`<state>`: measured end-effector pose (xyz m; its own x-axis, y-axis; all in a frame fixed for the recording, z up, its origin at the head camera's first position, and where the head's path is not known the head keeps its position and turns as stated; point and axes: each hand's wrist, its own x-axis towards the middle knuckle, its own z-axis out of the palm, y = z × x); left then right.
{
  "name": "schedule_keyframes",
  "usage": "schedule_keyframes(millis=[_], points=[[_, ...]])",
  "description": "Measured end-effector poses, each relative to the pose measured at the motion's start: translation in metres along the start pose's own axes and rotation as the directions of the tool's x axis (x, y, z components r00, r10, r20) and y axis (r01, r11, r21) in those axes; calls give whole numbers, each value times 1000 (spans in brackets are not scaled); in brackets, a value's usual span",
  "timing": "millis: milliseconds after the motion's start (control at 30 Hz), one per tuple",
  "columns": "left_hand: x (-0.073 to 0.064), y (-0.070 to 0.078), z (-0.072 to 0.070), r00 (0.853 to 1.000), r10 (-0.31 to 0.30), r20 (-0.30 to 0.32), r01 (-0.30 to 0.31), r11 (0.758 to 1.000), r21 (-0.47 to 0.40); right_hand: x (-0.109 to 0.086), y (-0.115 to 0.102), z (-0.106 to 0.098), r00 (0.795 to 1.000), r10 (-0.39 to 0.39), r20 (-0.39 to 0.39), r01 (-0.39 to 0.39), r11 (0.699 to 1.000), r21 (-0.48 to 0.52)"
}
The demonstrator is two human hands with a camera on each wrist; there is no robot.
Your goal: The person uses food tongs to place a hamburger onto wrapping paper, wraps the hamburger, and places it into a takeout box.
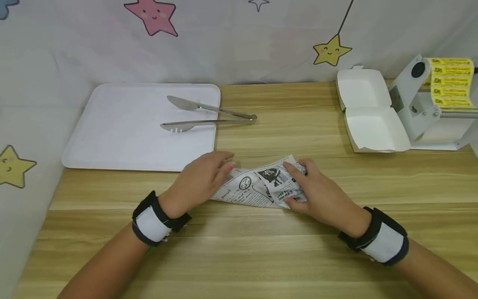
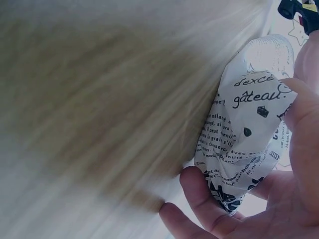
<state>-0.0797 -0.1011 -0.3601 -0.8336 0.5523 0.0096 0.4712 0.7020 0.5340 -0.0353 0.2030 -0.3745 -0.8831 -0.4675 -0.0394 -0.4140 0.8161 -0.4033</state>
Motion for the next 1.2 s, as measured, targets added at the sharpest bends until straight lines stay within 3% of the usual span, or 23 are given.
schedule_keyframes(millis=[100,167,300,400,467,533,600,700,767,833,900,933,967,1000,1067,1133,1167,1200], points=[[-12,-12,-10,993,-102,53,100,994,32,-1,1,-1,1000,4,0,-4,1000,-7],[-17,-17,-14,989,-120,89,115,992,59,-1,1,-2,1000,3,-5,-3,1000,-12],[-22,-23,-14,990,-119,80,112,990,88,-1,2,-2,1000,3,-7,-3,1000,-13],[-23,-25,-15,988,-144,58,144,990,7,-1,2,-2,1000,0,6,1,1000,-11],[-23,-26,-18,982,-163,94,172,980,-99,-1,2,-3,1000,4,13,-4,1000,-17],[-21,-26,-21,974,-171,151,204,949,-240,-1,1,-4,1000,9,16,-9,1000,-26],[-19,-24,-22,966,-163,199,227,904,-363,-1,1,-5,1000,13,15,-13,999,-37],[-17,-20,-22,966,-131,225,237,797,-556,-1,1,-5,1000,4,10,-3,999,-48],[-15,-15,-20,967,-103,232,238,687,-687,0,1,-4,1000,-9,7,9,999,-52],[-13,-8,-17,969,-59,240,232,555,-799,1,0,-3,1000,-19,1,19,998,-56],[-8,-1,-13,970,11,242,210,465,-860,1,0,-2,1000,-27,-5,27,998,-59],[-5,2,-10,969,56,242,194,438,-878,2,-1,-1,999,-31,-7,30,997,-65],[-2,5,-7,969,98,228,160,454,-876,2,-1,-1,999,-34,-9,33,997,-67],[1,8,-4,967,142,209,115,490,-864,2,-1,0,999,-37,-12,36,997,-68],[8,13,4,958,239,158,-22,612,-791,2,-1,1,999,-44,-17,43,997,-68],[14,18,13,948,308,84,-178,727,-664,2,-1,2,998,-62,-27,60,996,-69],[16,21,18,941,335,48,-246,775,-582,3,0,3,997,-71,-32,69,996,-62],[18,23,22,932,362,17,-304,808,-505,3,1,3,996,-81,-39,79,995,-59]])
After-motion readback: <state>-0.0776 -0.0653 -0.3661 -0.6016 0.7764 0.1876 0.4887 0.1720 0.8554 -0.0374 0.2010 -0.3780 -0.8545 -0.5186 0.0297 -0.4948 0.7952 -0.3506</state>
